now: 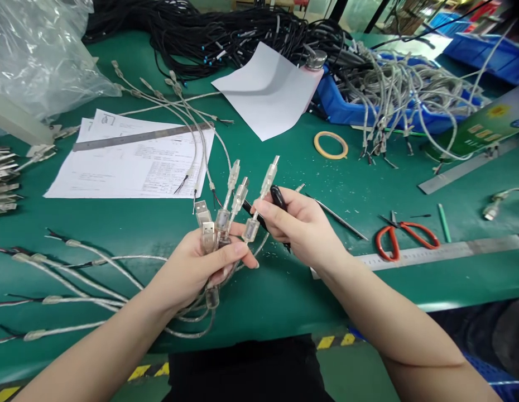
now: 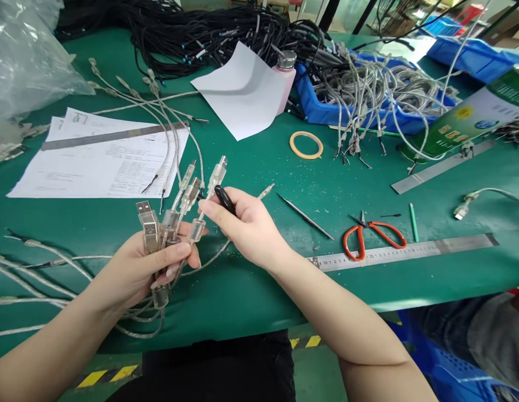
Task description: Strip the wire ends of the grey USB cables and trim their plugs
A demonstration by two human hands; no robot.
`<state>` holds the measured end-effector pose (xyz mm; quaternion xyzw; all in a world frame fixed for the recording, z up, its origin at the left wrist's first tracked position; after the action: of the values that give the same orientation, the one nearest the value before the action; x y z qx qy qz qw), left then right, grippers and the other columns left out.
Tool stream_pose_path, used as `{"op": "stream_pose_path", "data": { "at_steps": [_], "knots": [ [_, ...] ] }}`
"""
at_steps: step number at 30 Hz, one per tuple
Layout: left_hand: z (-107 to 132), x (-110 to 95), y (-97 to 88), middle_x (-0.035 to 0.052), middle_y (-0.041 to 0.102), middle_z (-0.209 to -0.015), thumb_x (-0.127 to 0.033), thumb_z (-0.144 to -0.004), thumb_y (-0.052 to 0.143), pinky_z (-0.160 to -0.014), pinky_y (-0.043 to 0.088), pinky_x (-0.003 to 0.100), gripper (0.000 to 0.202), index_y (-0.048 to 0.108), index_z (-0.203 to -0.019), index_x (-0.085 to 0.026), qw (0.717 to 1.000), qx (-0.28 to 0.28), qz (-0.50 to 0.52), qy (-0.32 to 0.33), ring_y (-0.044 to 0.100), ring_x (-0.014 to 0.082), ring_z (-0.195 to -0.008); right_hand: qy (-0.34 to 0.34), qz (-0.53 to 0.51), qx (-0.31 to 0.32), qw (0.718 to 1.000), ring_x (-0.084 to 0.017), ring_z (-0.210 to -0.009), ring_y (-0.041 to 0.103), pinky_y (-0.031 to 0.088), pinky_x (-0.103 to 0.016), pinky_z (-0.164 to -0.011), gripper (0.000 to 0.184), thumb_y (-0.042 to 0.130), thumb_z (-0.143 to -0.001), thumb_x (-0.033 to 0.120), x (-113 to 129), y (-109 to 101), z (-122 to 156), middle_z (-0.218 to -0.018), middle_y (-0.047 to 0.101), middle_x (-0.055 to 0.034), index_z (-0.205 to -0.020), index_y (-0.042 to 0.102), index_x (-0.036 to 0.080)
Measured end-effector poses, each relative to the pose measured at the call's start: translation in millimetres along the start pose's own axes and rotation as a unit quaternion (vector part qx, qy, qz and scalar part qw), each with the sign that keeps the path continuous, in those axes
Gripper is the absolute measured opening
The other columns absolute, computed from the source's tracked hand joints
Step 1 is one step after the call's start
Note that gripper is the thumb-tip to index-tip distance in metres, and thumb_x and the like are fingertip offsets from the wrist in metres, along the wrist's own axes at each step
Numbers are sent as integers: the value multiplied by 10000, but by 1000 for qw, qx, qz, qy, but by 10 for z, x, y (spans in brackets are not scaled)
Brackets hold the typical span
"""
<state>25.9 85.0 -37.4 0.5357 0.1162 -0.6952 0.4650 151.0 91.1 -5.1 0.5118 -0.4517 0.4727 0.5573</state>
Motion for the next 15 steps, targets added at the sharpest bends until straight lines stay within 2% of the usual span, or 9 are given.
{"op": "stream_pose_path", "data": {
  "at_steps": [4, 8, 11, 13, 15],
  "knots": [
    [5, 20, -15, 31, 732, -674, -282, -771, 779, -385, 297, 167, 222, 628, -891, -171, 1000, -17, 10, -2, 402, 46, -411, -8, 21, -23, 999, -63, -523, 268, 225, -234, -468, 298, 667, -874, 395, -27, -14, -8, -600, 318, 71, -740, 506, 183],
    [18, 17, -62, 37, 729, -649, -312, -778, 767, -385, 297, 171, 213, 620, -832, -168, 999, -46, -10, 8, 396, 50, -403, -7, 44, -6, 999, -66, -530, 287, 256, -234, -486, 311, 615, -908, 415, -5, 20, 3, -616, 323, 67, -743, 490, 184],
    [27, -21, -130, 19, 705, -616, -336, -787, 752, -377, 303, 179, 211, 626, -827, -171, 995, -84, -36, 31, 401, 59, -397, 11, 98, 81, 992, -87, -568, 402, 338, -237, -537, 264, 435, -997, 415, 25, 192, 81, -647, 430, 49, -985, 542, 174],
    [33, -56, -149, 1, 679, -581, -336, -786, 752, -374, 301, 181, 206, 631, -826, -174, 993, -95, -55, 49, 404, 63, -394, 7, 160, 165, 973, -115, -685, 525, 416, -257, -662, 260, 371, -1023, 334, 52, 363, 176, -747, 569, 10, -1196, 458, 161],
    [36, -77, -150, -14, 659, -556, -326, -788, 755, -382, 308, 181, 196, 633, -825, -178, 991, -94, -69, 60, 406, 63, -398, -26, 220, 205, 954, -133, -774, 570, 432, -280, -753, 247, 376, -1019, 278, 102, 458, 239, -845, 634, -28, -1227, 408, 149]
  ]
}}
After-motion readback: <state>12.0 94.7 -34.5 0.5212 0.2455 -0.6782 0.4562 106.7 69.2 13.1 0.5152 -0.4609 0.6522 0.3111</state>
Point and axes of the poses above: each hand's wrist, its own z-axis away from the middle knuckle, its own y-axis out of the palm, x = y × z, the point moved 10 cm from there along -z, towards the middle knuckle
